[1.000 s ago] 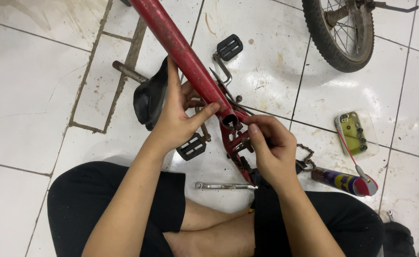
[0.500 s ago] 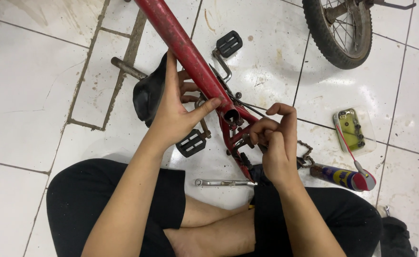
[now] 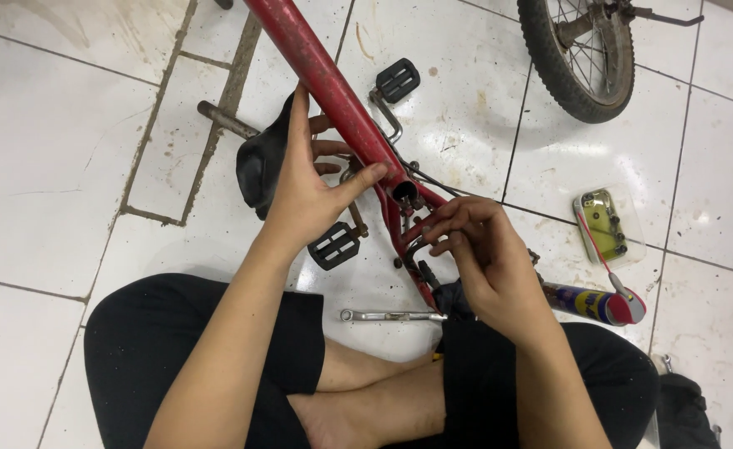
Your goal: The person assembles a bicycle by attaching the seat to the frame. They pick up the seat, insert the seat post into the frame, and tighten the bolt using a wrench to secure it in place.
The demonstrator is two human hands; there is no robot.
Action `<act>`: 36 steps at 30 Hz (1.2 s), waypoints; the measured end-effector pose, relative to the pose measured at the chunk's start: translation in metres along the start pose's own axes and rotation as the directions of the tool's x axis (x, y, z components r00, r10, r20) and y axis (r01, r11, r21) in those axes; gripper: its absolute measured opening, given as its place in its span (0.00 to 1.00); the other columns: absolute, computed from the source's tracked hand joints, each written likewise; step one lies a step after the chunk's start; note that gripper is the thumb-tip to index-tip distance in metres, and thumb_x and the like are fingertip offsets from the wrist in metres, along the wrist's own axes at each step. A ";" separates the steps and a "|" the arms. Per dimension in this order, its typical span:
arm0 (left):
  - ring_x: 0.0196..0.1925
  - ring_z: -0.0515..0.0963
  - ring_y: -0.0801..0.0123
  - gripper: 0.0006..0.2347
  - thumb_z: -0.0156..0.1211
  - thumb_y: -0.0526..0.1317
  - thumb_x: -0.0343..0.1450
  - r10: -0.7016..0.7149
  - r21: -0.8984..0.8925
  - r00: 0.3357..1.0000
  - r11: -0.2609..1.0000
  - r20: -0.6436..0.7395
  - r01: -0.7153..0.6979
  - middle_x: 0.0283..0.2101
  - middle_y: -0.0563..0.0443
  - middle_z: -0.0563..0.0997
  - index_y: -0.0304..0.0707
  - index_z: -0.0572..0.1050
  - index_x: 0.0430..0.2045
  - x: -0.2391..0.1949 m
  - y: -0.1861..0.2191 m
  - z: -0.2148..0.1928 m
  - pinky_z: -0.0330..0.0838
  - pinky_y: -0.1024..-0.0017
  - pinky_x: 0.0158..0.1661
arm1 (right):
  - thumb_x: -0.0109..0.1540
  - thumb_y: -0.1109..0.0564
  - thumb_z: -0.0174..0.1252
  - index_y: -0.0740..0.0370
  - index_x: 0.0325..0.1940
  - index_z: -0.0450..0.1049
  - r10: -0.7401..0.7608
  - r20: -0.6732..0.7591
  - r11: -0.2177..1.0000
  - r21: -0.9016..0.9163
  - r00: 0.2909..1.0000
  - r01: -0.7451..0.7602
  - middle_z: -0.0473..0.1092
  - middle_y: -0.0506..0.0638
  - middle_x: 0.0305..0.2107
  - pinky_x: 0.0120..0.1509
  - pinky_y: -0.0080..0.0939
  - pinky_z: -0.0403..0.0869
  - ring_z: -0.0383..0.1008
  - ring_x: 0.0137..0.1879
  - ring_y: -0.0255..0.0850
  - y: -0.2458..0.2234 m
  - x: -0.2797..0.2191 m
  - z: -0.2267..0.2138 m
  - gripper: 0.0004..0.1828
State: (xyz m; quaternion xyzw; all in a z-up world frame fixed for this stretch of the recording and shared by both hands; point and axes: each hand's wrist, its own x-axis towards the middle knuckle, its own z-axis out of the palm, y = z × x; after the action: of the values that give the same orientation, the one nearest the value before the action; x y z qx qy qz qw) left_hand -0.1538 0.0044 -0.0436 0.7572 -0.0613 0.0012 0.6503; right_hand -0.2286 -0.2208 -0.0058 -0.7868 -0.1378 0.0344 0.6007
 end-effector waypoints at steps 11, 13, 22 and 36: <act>0.84 0.36 0.43 0.23 0.41 0.58 0.83 0.410 0.592 0.907 0.709 0.094 -0.382 0.80 0.43 0.35 0.61 0.56 0.74 0.001 -0.029 0.012 0.38 0.26 0.77 | 0.66 0.68 0.55 0.67 0.45 0.62 0.050 -0.190 0.995 0.091 0.981 -0.033 0.71 0.59 0.30 0.35 0.34 0.80 0.79 0.33 0.43 0.000 -0.001 0.017 0.08; 0.83 0.34 0.44 0.21 0.41 0.55 0.83 0.405 0.567 0.907 0.723 0.116 -0.396 0.80 0.42 0.36 0.58 0.63 0.72 -0.001 -0.026 0.012 0.37 0.26 0.75 | 0.64 0.67 0.60 0.67 0.41 0.64 0.035 -0.253 0.999 -0.003 0.967 -0.037 0.73 0.57 0.19 0.28 0.30 0.76 0.76 0.21 0.38 -0.005 0.000 0.025 0.09; 0.83 0.32 0.43 0.20 0.48 0.48 0.82 0.432 0.352 0.887 0.814 0.164 -0.461 0.79 0.42 0.36 0.46 0.68 0.69 -0.003 -0.015 0.000 0.35 0.36 0.81 | 0.58 0.68 0.67 0.68 0.38 0.75 -0.133 -0.230 0.982 -0.165 0.964 0.097 0.77 0.57 0.34 0.41 0.29 0.83 0.81 0.36 0.38 -0.004 0.003 0.034 0.08; 0.83 0.28 0.40 0.28 0.74 0.50 0.69 0.426 0.247 0.864 0.837 0.267 -0.489 0.79 0.43 0.32 0.47 0.72 0.65 -0.003 -0.008 -0.014 0.32 0.30 0.80 | 0.61 0.73 0.66 0.71 0.45 0.72 -0.524 -0.239 0.793 -0.487 0.818 0.366 0.75 0.62 0.41 0.57 0.43 0.83 0.81 0.49 0.50 0.020 0.001 0.046 0.12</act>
State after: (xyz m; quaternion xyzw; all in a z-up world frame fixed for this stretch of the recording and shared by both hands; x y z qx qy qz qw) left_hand -0.1552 0.0198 -0.0492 0.8076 -0.3056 0.0904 0.4961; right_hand -0.2338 -0.1825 -0.0370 -0.8331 -0.2131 -0.2862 0.4227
